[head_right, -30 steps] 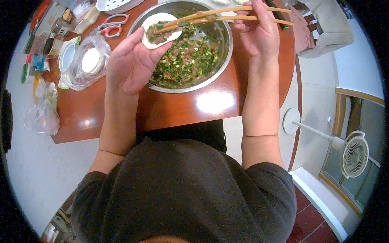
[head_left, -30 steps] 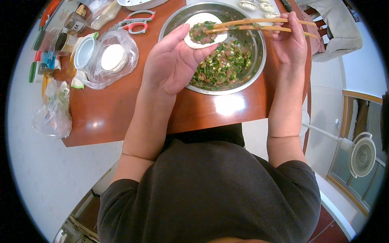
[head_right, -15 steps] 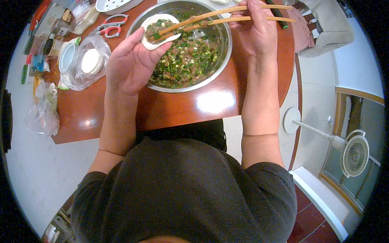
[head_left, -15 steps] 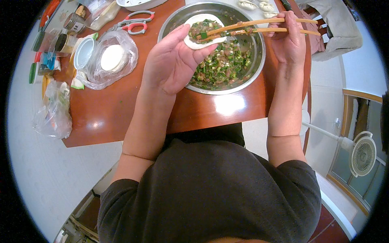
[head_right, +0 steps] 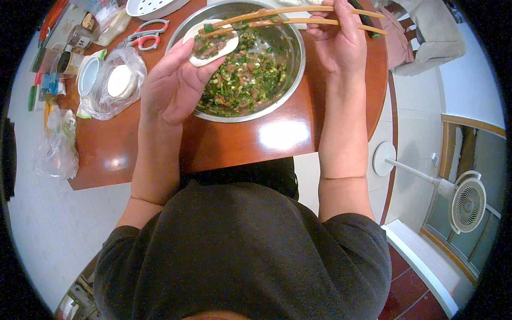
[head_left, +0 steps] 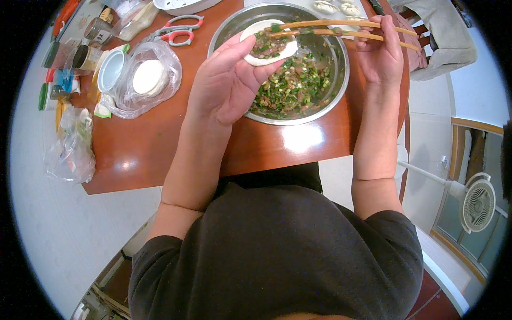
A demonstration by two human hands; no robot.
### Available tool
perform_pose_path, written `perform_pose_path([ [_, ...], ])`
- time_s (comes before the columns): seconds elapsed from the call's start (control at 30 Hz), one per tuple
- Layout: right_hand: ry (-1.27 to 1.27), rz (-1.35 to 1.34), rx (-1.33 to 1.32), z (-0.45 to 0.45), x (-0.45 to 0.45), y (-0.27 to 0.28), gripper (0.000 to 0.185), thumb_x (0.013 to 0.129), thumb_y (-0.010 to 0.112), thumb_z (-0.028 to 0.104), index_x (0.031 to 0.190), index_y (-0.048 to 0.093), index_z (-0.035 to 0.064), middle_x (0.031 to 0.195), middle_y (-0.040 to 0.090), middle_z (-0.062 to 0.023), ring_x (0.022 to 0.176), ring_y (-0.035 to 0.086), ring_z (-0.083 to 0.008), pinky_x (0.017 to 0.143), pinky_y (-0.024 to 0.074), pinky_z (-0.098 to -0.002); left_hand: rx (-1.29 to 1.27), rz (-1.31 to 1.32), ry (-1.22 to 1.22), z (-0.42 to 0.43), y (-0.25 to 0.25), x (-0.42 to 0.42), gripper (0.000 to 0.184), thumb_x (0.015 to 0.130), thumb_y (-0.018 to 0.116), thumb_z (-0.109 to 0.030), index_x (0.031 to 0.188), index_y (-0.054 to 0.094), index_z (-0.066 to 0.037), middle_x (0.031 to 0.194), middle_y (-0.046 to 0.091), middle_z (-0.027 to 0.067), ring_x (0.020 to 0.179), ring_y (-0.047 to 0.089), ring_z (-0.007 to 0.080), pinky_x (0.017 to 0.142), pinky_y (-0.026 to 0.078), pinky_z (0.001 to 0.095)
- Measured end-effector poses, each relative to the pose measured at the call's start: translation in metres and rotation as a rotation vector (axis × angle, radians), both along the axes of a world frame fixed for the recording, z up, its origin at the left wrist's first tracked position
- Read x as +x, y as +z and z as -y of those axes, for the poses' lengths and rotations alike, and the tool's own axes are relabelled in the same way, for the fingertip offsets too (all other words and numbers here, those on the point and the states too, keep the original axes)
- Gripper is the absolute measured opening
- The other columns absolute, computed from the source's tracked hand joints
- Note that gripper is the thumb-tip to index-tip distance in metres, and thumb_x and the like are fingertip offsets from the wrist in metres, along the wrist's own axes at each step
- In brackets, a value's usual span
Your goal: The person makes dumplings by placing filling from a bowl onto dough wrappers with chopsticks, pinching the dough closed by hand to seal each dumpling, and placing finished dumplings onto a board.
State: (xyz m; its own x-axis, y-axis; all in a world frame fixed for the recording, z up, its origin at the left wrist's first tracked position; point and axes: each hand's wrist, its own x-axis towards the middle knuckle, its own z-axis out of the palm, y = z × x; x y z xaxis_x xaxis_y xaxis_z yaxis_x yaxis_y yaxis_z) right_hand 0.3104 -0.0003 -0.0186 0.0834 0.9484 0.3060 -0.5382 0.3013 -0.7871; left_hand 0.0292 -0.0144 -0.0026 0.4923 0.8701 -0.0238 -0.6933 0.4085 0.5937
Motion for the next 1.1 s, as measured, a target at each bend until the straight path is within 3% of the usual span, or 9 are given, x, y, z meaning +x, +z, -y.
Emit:
perform_pose_path([
  [0.1,-0.039,0.101,-0.026,-0.001,0.000,-0.001,0.026,0.097,0.049,0.028,0.096,0.061,0.0043,0.082,0.061,-0.0053,0.073,0.057,-0.0128,0.059,0.0465,-0.0247,-0.007,0.017,-0.018,-0.001,-0.002,0.000,0.038,0.098,0.036,-0.013,0.129,0.036,0.009,0.129,0.048,0.0234,0.119,0.051,0.0311,0.100,0.047,0.0408],
  [0.2,0.011,-0.129,-0.035,-0.001,0.003,-0.001,0.025,0.097,0.050,0.027,0.097,0.061,0.0044,0.082,0.060,-0.0054,0.074,0.057,-0.0132,0.060,0.0458,-0.0241,-0.031,0.099,-0.057,-0.005,-0.006,-0.002,0.039,0.099,0.034,-0.014,0.130,0.035,0.010,0.130,0.047,0.0241,0.120,0.050,0.0318,0.101,0.046,0.0415],
  [0.3,-0.026,0.043,-0.034,-0.001,0.001,0.001,0.025,0.096,0.051,0.027,0.097,0.061,0.0045,0.081,0.060,-0.0054,0.075,0.056,-0.0142,0.061,0.0445,-0.0256,-0.046,0.125,-0.040,-0.003,-0.002,-0.001,0.037,0.097,0.038,-0.014,0.127,0.038,0.008,0.126,0.050,0.0209,0.116,0.053,0.0293,0.099,0.048,0.0417],
  [0.43,-0.239,-0.087,-0.098,-0.004,0.019,0.001,0.026,0.095,0.052,0.028,0.092,0.061,0.0039,0.078,0.060,-0.0076,0.070,0.054,-0.0162,0.060,0.0428,-0.0306,-0.062,0.117,0.062,-0.003,0.000,-0.003,0.037,0.096,0.041,-0.013,0.127,0.037,0.008,0.127,0.049,0.0202,0.119,0.050,0.0298,0.103,0.042,0.0463],
  [0.67,-0.506,0.543,-0.153,-0.004,-0.006,0.001,0.025,0.094,0.053,0.027,0.086,0.057,0.0031,0.072,0.060,-0.0075,0.060,0.056,-0.0154,0.056,0.0471,-0.0276,-0.052,0.192,0.038,-0.007,0.002,-0.010,0.039,0.096,0.040,-0.014,0.129,0.034,0.007,0.129,0.048,0.0202,0.121,0.048,0.0300,0.104,0.038,0.0470],
  [0.9,-0.272,0.414,-0.353,-0.018,-0.007,-0.024,0.033,0.093,0.055,0.036,0.101,0.059,0.0041,0.083,0.058,-0.0032,0.069,0.052,-0.0112,0.065,0.0449,-0.0265,-0.086,0.158,0.006,-0.005,0.001,-0.009,0.037,0.096,0.042,-0.015,0.128,0.036,0.003,0.130,0.048,0.0166,0.122,0.046,0.0270,0.103,0.036,0.0451],
  [1.0,-0.392,0.113,-0.185,-0.011,-0.013,-0.007,0.052,0.093,0.051,0.047,0.120,0.048,0.0022,0.099,0.055,-0.0066,0.080,0.052,-0.0124,0.071,0.0432,-0.0267,-0.078,0.163,0.000,-0.006,0.000,-0.008,0.037,0.096,0.043,-0.015,0.128,0.037,0.003,0.129,0.048,0.0160,0.121,0.046,0.0266,0.102,0.036,0.0454],
  [1.07,-0.696,0.141,-0.007,0.001,-0.011,0.010,0.066,0.095,0.034,0.057,0.128,0.037,0.0002,0.114,0.046,-0.0108,0.091,0.048,-0.0152,0.077,0.0415,-0.0279,-0.070,0.165,0.007,-0.008,0.001,-0.009,0.037,0.096,0.044,-0.015,0.128,0.037,0.003,0.129,0.048,0.0161,0.121,0.046,0.0266,0.102,0.036,0.0457],
  [1.1,-0.822,-0.030,-0.034,0.007,0.006,0.007,0.054,0.096,0.044,0.043,0.128,0.036,0.0010,0.112,0.049,-0.0102,0.092,0.051,-0.0151,0.077,0.0435,-0.0263,-0.070,0.166,0.009,-0.008,0.001,-0.010,0.037,0.096,0.044,-0.015,0.128,0.037,0.003,0.129,0.048,0.0163,0.121,0.046,0.0266,0.102,0.036,0.0458],
])
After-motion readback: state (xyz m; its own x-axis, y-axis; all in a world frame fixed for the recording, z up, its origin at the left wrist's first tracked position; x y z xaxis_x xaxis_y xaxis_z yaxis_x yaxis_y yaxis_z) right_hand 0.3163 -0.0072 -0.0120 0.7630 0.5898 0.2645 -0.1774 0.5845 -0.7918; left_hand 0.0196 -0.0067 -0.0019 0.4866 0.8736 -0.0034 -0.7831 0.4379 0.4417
